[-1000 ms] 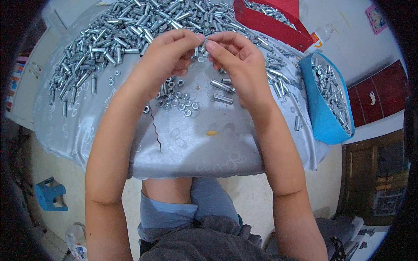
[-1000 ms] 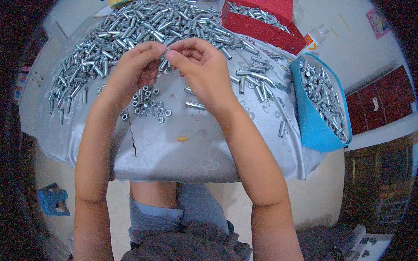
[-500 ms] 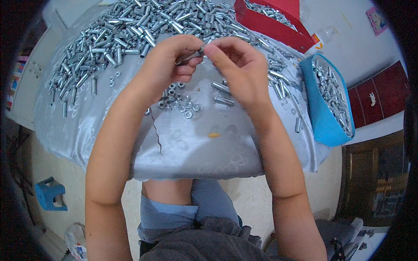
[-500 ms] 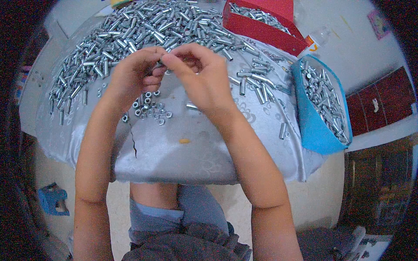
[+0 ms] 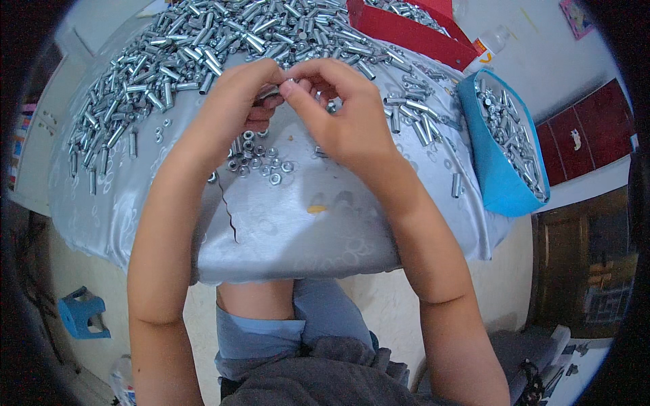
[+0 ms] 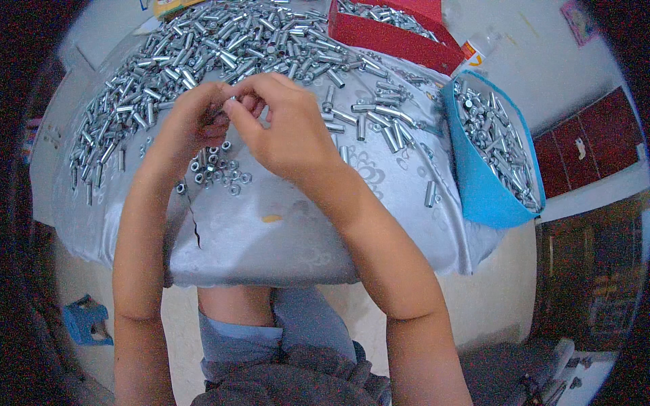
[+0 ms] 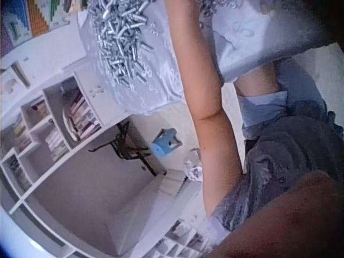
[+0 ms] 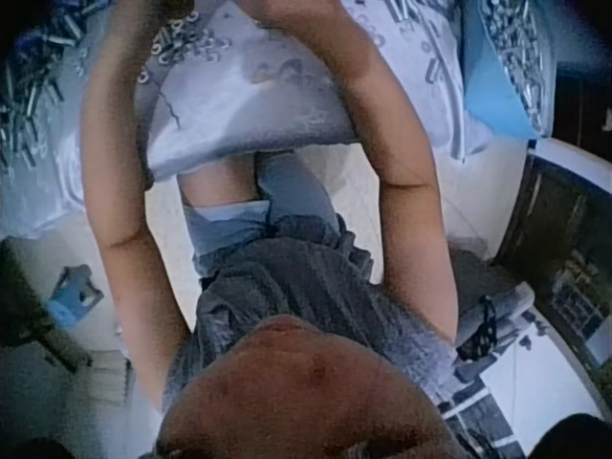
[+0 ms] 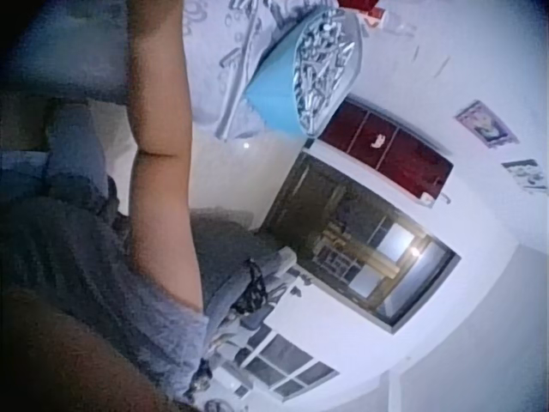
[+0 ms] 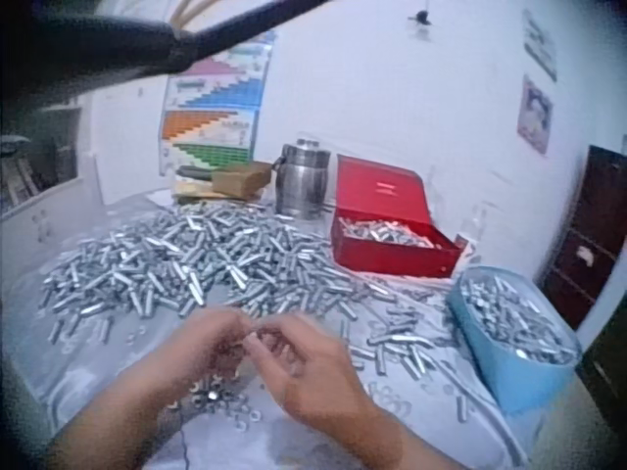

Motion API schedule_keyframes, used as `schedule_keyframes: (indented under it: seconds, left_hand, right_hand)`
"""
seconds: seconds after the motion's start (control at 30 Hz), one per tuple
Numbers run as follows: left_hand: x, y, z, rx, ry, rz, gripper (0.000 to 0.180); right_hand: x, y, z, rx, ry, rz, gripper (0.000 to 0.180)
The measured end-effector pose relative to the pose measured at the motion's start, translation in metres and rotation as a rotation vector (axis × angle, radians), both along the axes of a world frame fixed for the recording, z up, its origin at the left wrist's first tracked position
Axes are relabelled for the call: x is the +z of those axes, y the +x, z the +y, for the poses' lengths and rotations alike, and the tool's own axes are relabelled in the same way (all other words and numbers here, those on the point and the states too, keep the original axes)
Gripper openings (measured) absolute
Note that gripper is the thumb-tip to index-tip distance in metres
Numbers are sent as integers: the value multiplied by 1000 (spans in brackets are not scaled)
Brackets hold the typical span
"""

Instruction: The person sits at a table covered with a white cloth and assembles metal hardware by hand. They repeatedly pick up cylindrical metal pieces and small washers, fit the washers onto the cylinders, and place the assembled units into a blue plastic bin.

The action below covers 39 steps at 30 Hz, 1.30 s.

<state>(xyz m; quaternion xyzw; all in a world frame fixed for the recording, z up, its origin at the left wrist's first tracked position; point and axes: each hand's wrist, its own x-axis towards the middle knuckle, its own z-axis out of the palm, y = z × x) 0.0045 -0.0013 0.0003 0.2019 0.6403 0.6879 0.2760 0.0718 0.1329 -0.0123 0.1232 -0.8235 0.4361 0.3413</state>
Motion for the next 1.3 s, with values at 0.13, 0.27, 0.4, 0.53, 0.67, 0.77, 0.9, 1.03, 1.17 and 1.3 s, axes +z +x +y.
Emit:
schedule_keyframes:
  seconds: [0.13, 0.27, 0.4, 0.53, 0.67, 0.77, 0.9, 1.03, 1.17, 1.3]
  left_hand:
    - [-1, -2, 0, 17, -45, 78, 20]
    - [-2, -3, 2, 37, -82, 114, 20]
    - [-2, -2, 1, 50, -84, 114, 22]
    - [-2, -3, 1, 32, -68, 105, 24]
    - [-4, -3, 1, 61, -87, 108, 24]
    - [-5, -6, 0, 47, -93, 94, 25]
    - [0, -4, 1, 81, -84, 98, 27]
    - [3, -5, 0, 140, -6, 36, 26]
    - [2, -6, 0, 114, -27, 71, 26]
    - [0, -6, 1, 127, -34, 103, 26]
  right_hand:
    - [1, 2, 2, -10, 79, 2, 15]
    - [-2, 2, 3, -30, 112, -25, 15]
    - [-2, 2, 1, -7, 92, -24, 16]
    - [-5, 1, 3, -11, 152, 57, 18]
    - [-4, 2, 3, -6, 179, 19, 19]
    - [5, 6, 8, -28, 188, -45, 18]
    - [15, 1, 44, -255, 112, 18, 18]
    - [10, -9, 87, -489, -25, 28, 19]
    - [1, -13, 109, -609, -11, 5, 19]
    - [-11, -19, 115, -665, 121, -101, 19]
